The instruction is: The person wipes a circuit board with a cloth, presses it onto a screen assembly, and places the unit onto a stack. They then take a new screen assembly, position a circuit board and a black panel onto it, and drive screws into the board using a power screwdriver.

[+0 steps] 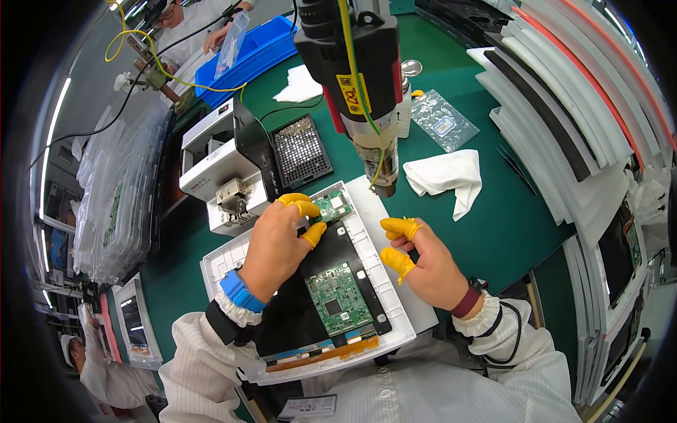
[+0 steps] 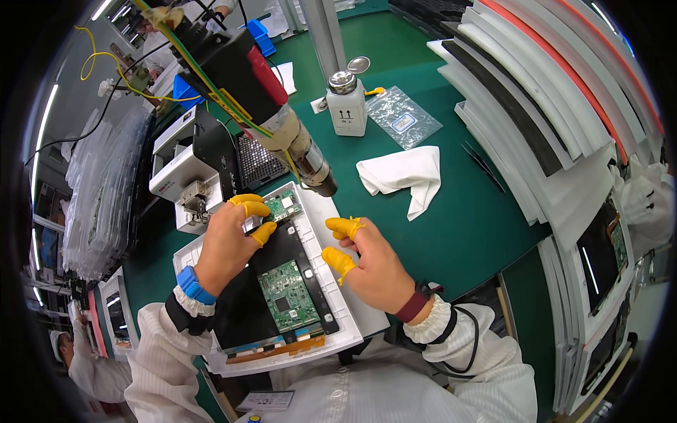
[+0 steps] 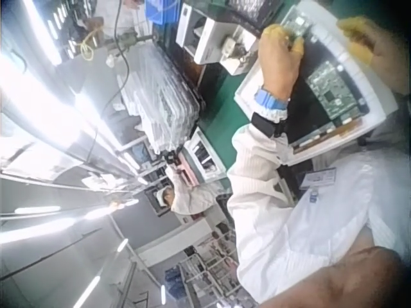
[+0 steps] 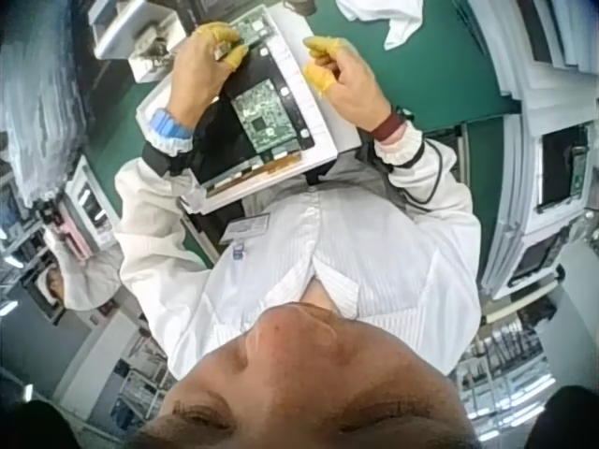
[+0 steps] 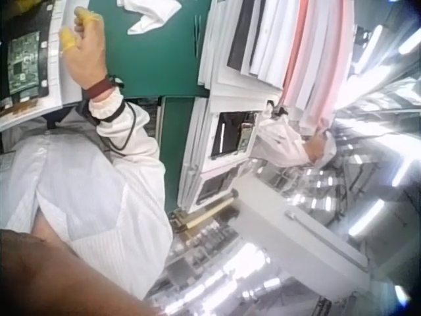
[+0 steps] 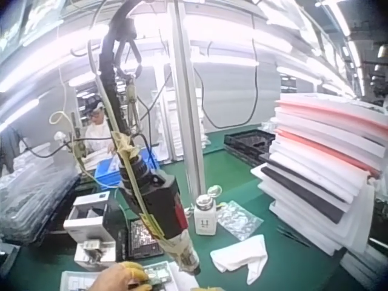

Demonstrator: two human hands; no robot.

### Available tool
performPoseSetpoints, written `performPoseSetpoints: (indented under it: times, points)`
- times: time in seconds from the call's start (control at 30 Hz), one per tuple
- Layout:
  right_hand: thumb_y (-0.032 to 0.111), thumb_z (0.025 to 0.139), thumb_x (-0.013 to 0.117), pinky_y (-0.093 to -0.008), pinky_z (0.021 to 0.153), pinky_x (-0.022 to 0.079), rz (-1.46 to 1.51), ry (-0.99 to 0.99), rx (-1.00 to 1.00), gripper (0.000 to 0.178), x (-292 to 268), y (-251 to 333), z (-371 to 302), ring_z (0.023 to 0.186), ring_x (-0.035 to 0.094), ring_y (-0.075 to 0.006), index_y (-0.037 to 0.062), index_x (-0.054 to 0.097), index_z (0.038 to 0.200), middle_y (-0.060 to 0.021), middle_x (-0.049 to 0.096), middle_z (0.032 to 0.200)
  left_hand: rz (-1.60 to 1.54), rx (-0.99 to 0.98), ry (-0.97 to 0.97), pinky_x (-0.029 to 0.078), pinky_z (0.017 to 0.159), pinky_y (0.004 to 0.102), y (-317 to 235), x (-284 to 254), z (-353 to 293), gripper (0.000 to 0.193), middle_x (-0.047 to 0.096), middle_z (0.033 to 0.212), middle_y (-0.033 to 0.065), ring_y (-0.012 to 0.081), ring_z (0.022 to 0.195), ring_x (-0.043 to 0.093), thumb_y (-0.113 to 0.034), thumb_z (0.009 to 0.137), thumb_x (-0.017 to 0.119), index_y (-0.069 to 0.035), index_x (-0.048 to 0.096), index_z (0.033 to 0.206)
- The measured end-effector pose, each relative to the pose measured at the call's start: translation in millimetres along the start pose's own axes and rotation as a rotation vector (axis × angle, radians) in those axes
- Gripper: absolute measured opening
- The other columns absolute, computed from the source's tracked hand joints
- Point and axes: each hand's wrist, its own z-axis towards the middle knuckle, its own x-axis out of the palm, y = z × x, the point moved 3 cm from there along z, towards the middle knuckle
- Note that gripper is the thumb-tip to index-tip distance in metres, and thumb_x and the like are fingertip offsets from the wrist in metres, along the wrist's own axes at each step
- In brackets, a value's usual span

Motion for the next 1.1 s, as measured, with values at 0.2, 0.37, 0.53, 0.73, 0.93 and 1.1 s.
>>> performPoseSetpoints:
  times: [0.2,0.37,0.53,0.73,0.93,1.1]
  points:
    - [0.013,0.086,0.065,-0.0274,0.085,0.043,-0.063,0.058,-0.012,0.04,4,-2,3,0.092,0.052,-0.0171,0.0006,0.052,0.122,-0.0082,0.051,0.102,0.011,0.02,-0.019,0.05,0.072,0.0363,0,6,-2,0.022,0.064,0.099,0.0125,0.0296,0.08,0.06,-0.011,0.073,0.074,-0.001,0.066,0.092]
    - [0.015,0.087,0.065,-0.0283,0.085,0.043,-0.086,0.091,0.006,0.041,8,3,4,0.094,0.052,-0.0185,0.0003,0.053,0.122,-0.0084,0.05,0.099,0.026,0.01,-0.057,0.051,0.071,0.0349,4,8,-5,0.023,0.064,0.1,0.0132,0.0295,0.078,0.06,-0.011,0.071,0.076,0.0,0.066,0.089]
    - [0.017,0.086,0.065,-0.0292,0.085,0.043,-0.121,0.095,0.001,0.041,7,5,4,0.093,0.052,-0.0196,0.0002,0.053,0.122,-0.009,0.049,0.098,-0.026,-0.024,-0.054,0.051,0.08,0.0349,4,8,-4,0.025,0.064,0.104,0.0132,0.0302,0.088,0.062,-0.007,0.07,0.076,-0.002,0.067,0.093]
    - [0.016,0.086,0.065,-0.0291,0.084,0.042,-0.176,0.095,-0.021,0.04,9,2,4,0.092,0.052,-0.0202,0.0007,0.054,0.121,-0.0089,0.049,0.097,0.003,0.055,-0.074,0.051,0.079,0.0345,3,9,-3,0.024,0.064,0.102,0.0135,0.0297,0.087,0.062,-0.005,0.071,0.075,-0.002,0.068,0.093]
    - [0.015,0.085,0.063,-0.0357,0.078,0.042,-0.152,0.053,-0.083,0.035,11,5,4,0.087,0.051,-0.0288,0.0008,0.056,0.116,-0.0138,0.05,0.094,0.147,0.129,0.016,0.052,0.072,0.0351,10,13,-4,0.018,0.064,0.093,0.014,0.0298,0.078,0.061,-0.009,0.075,0.072,-0.002,0.069,0.09]
    - [0.014,0.085,0.063,-0.0363,0.079,0.042,-0.156,0.049,-0.091,0.035,11,5,2,0.088,0.051,-0.0291,0.0011,0.056,0.116,-0.0136,0.051,0.095,0.266,0.189,0.068,0.05,0.072,0.0357,3,9,-7,0.013,0.062,0.084,0.0138,0.0284,0.078,0.059,-0.01,0.074,0.07,0.0,0.066,0.082]
